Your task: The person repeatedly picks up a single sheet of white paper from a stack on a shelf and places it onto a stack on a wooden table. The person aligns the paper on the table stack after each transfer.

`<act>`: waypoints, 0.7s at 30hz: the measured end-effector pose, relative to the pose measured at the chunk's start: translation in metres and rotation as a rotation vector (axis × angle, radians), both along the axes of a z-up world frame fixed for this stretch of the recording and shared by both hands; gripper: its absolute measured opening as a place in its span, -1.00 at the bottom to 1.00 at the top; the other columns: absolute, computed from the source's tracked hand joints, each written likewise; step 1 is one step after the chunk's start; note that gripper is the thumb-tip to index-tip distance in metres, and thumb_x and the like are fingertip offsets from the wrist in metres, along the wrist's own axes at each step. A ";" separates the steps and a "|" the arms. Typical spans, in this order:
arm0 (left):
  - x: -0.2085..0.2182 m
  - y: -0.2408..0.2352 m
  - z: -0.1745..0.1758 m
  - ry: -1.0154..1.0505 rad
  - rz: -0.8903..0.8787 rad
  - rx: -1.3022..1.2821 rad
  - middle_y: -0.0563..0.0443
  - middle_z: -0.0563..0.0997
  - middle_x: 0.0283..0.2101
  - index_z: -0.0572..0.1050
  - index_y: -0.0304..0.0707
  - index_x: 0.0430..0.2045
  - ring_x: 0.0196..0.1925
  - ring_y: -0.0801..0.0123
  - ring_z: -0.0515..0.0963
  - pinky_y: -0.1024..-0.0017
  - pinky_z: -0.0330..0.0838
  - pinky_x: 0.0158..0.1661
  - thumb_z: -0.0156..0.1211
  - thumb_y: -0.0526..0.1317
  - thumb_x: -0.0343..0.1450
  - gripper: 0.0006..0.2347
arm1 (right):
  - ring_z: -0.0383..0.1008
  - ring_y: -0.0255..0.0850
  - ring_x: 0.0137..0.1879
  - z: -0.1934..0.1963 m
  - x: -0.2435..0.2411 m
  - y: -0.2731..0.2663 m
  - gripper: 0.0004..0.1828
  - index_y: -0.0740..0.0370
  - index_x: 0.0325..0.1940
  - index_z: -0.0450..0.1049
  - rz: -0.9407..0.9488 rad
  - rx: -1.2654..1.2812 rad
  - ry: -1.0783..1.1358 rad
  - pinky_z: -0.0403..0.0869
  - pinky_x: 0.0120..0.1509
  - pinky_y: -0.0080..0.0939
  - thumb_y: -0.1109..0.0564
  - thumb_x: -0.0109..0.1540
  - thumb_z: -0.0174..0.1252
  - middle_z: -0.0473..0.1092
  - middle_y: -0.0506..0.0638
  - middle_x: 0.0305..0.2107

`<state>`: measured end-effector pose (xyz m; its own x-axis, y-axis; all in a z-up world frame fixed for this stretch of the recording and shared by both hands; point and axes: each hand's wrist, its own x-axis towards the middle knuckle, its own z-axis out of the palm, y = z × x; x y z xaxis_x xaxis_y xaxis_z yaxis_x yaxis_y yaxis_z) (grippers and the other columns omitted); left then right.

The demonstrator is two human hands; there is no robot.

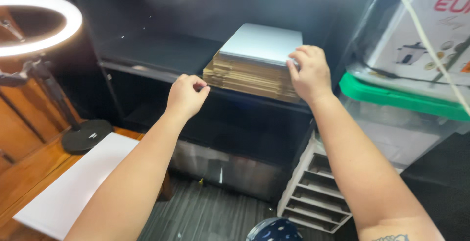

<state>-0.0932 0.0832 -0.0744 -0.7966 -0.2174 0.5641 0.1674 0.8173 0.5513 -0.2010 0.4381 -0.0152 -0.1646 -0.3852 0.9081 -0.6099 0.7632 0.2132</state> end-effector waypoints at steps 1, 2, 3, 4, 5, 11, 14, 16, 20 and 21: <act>-0.010 0.008 0.009 0.012 -0.010 0.000 0.04 0.55 -0.26 0.66 -0.04 -0.27 -0.07 0.17 0.64 0.28 0.54 -0.03 0.35 -0.11 0.36 -0.85 | 0.44 -0.01 0.20 0.000 0.000 0.003 -0.86 0.09 -0.11 0.62 -0.010 0.000 0.012 0.42 0.33 -0.08 0.03 0.31 0.30 0.48 0.04 -0.11; -0.020 0.015 0.018 0.041 -0.008 0.020 0.08 0.55 -0.23 0.65 -0.01 -0.28 -0.06 0.24 0.63 0.33 0.54 -0.03 0.35 -0.11 0.36 -0.86 | 0.47 -0.01 0.19 0.000 -0.001 0.004 -0.87 0.06 -0.12 0.62 0.001 0.000 -0.038 0.43 0.33 -0.07 0.02 0.34 0.26 0.51 0.04 -0.10; -0.029 0.021 0.028 0.071 -0.006 0.041 0.13 0.55 -0.19 0.64 0.03 -0.28 -0.04 0.32 0.63 0.38 0.54 -0.02 0.36 -0.11 0.35 -0.87 | 0.50 0.00 0.18 0.000 -0.002 0.005 -0.87 0.03 -0.14 0.61 0.013 0.000 -0.087 0.44 0.33 -0.06 0.01 0.36 0.21 0.53 0.05 -0.10; -0.031 0.029 0.037 0.085 -0.012 0.040 0.13 0.55 -0.19 0.64 0.03 -0.28 -0.04 0.32 0.63 0.38 0.54 -0.02 0.36 -0.11 0.35 -0.87 | 0.50 0.00 0.18 0.000 -0.002 0.005 -0.87 0.03 -0.14 0.61 0.007 -0.002 -0.072 0.44 0.33 -0.06 0.01 0.36 0.21 0.53 0.05 -0.10; -0.032 0.036 0.047 0.108 0.000 0.063 0.02 0.55 -0.12 0.62 -0.07 -0.19 0.03 0.23 0.62 0.34 0.53 0.03 0.35 -0.12 0.36 -0.80 | 0.52 -0.02 0.15 0.000 -0.002 0.005 -0.86 -0.03 -0.09 0.59 -0.006 -0.001 -0.144 0.47 0.28 -0.06 -0.03 0.38 0.16 0.53 0.03 -0.13; -0.044 0.061 0.083 -0.057 0.036 0.205 -0.25 0.44 0.24 0.35 -0.31 0.28 0.40 0.07 0.40 0.21 0.33 0.32 0.32 -0.06 0.39 -0.43 | 0.58 -0.14 0.01 0.001 0.003 0.003 -0.82 -0.25 -0.04 0.56 -0.096 -0.081 -0.364 0.53 0.13 -0.14 -0.13 0.40 0.04 0.51 -0.12 -0.25; -0.040 0.071 0.091 -0.122 0.018 0.216 -0.25 0.45 0.26 0.27 -0.39 0.35 0.46 0.11 0.31 0.21 0.25 0.36 0.30 -0.04 0.40 -0.37 | 0.59 -0.20 -0.04 0.001 0.010 -0.002 -0.85 -0.28 -0.07 0.56 -0.129 -0.136 -0.435 0.54 0.08 -0.18 -0.14 0.37 0.09 0.49 -0.19 -0.32; -0.038 0.075 0.094 -0.124 -0.001 0.210 -0.25 0.48 0.23 0.28 -0.45 0.34 0.48 0.13 0.29 0.23 0.22 0.38 0.30 -0.04 0.41 -0.36 | 0.60 -0.21 -0.06 0.004 0.014 -0.005 -0.88 -0.28 -0.09 0.56 -0.133 -0.171 -0.452 0.54 0.08 -0.19 -0.13 0.34 0.15 0.50 -0.19 -0.33; -0.047 0.076 0.092 -0.178 0.038 0.247 -0.22 0.45 0.24 0.35 -0.36 0.32 0.40 0.07 0.38 0.13 0.37 0.28 0.31 -0.03 0.38 -0.38 | 0.59 -0.14 -0.07 0.007 0.016 -0.009 -0.90 -0.24 -0.12 0.60 -0.126 -0.216 -0.506 0.56 0.02 -0.13 -0.09 0.30 0.20 0.48 -0.16 -0.36; -0.050 0.076 0.091 -0.186 0.050 0.281 -0.22 0.44 0.25 0.33 -0.36 0.34 0.41 0.05 0.38 0.13 0.37 0.28 0.32 -0.01 0.36 -0.34 | 0.59 -0.17 -0.08 0.008 0.016 -0.010 -0.90 -0.25 -0.13 0.61 -0.126 -0.243 -0.526 0.56 0.00 -0.15 -0.09 0.29 0.21 0.47 -0.19 -0.36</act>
